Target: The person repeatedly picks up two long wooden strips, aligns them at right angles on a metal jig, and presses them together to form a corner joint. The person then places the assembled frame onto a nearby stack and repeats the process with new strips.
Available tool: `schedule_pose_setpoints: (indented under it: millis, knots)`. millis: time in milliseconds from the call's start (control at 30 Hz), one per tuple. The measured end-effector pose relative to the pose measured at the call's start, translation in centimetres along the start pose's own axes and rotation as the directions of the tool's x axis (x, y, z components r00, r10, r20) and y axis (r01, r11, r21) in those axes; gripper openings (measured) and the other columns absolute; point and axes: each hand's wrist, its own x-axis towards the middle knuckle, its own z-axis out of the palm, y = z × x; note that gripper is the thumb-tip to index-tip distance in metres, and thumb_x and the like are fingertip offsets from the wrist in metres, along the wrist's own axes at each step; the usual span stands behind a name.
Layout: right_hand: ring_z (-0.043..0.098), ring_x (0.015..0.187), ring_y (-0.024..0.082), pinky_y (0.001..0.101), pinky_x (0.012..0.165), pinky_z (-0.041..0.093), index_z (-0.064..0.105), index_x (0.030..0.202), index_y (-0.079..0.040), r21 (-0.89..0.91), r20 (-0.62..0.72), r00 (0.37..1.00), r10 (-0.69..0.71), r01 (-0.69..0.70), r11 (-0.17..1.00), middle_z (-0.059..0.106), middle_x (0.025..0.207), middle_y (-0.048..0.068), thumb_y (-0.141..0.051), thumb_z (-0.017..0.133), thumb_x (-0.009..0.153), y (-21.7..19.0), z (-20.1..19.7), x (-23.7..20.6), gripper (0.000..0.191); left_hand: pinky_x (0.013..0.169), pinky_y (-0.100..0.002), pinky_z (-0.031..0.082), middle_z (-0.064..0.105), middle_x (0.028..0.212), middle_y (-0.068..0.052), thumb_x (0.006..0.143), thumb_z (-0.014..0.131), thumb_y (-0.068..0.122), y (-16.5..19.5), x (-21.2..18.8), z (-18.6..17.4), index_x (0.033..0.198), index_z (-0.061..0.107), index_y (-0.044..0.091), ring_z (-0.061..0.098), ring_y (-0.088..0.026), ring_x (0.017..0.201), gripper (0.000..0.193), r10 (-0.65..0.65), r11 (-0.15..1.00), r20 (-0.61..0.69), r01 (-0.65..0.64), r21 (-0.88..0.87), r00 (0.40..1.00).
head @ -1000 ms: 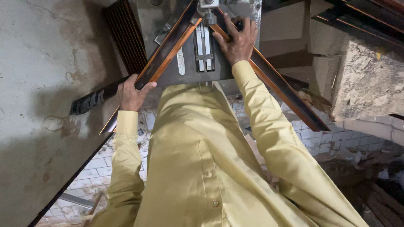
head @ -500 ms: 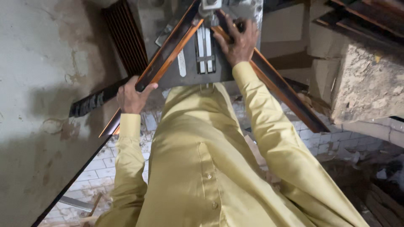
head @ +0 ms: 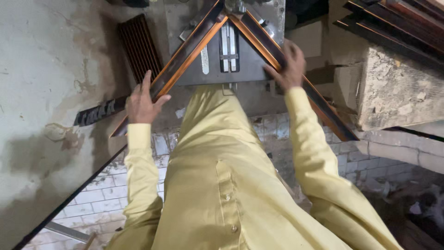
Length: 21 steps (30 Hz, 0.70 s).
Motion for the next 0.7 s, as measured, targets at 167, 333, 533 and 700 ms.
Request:
schedule_pose_setpoints:
  millis: [167,333,533,700]
  knots:
    - [0.071,0.106,0.037,0.0433,0.094,0.056,0.061,0.145,-0.007,-0.129,0.091,0.987,0.133,-0.120,0.984,0.072,0.119,0.020,-0.036,0.100,0.065,7.4,-7.3,-10.8,0.093,0.077,-0.053,0.055,0.070,0.107,-0.023,0.080,0.081,0.050,-2.2,-6.3,-1.4,0.163,0.041,0.021,0.069,-0.044,0.093,0.097,-0.012,1.000,0.091,0.010,0.023,0.996]
    - [0.070,0.092,0.038,0.0463,0.082,0.057,0.074,0.107,-0.010,-0.268,0.058,0.976,0.210,-0.188,0.945,0.073,0.098,0.015,-0.019,0.088,0.064,6.8,-9.1,-15.8,0.046,0.079,-0.054,0.054,0.071,0.112,-0.022,0.075,0.087,0.043,-2.4,-12.3,-1.3,0.160,0.040,0.027,0.070,-0.044,0.093,0.099,-0.094,0.995,0.155,0.099,-0.028,0.984]
    - [0.068,0.082,0.030,0.0432,0.074,0.055,0.076,0.109,-0.016,-0.233,-0.168,0.973,-0.156,0.115,0.966,0.070,0.089,0.010,-0.028,0.091,0.071,-5.7,-12.1,-12.7,0.042,0.096,-0.058,0.043,0.057,0.136,-0.031,0.062,0.090,0.033,0.9,-15.6,-6.7,0.159,0.037,0.003,0.057,-0.049,0.117,0.115,-0.218,0.974,-0.044,0.215,-0.068,0.975]
    - [0.066,0.088,0.024,0.0418,0.078,0.050,0.075,0.115,-0.019,-0.213,-0.039,0.845,-0.534,0.515,0.831,0.069,0.095,0.003,-0.021,0.082,0.075,-18.0,-4.8,-6.4,0.040,0.123,-0.046,0.045,0.057,0.154,-0.022,0.092,0.084,0.032,8.2,-11.9,-12.4,0.162,0.035,0.009,0.055,-0.040,0.144,0.089,0.061,0.960,-0.417,-0.167,-0.224,0.907]
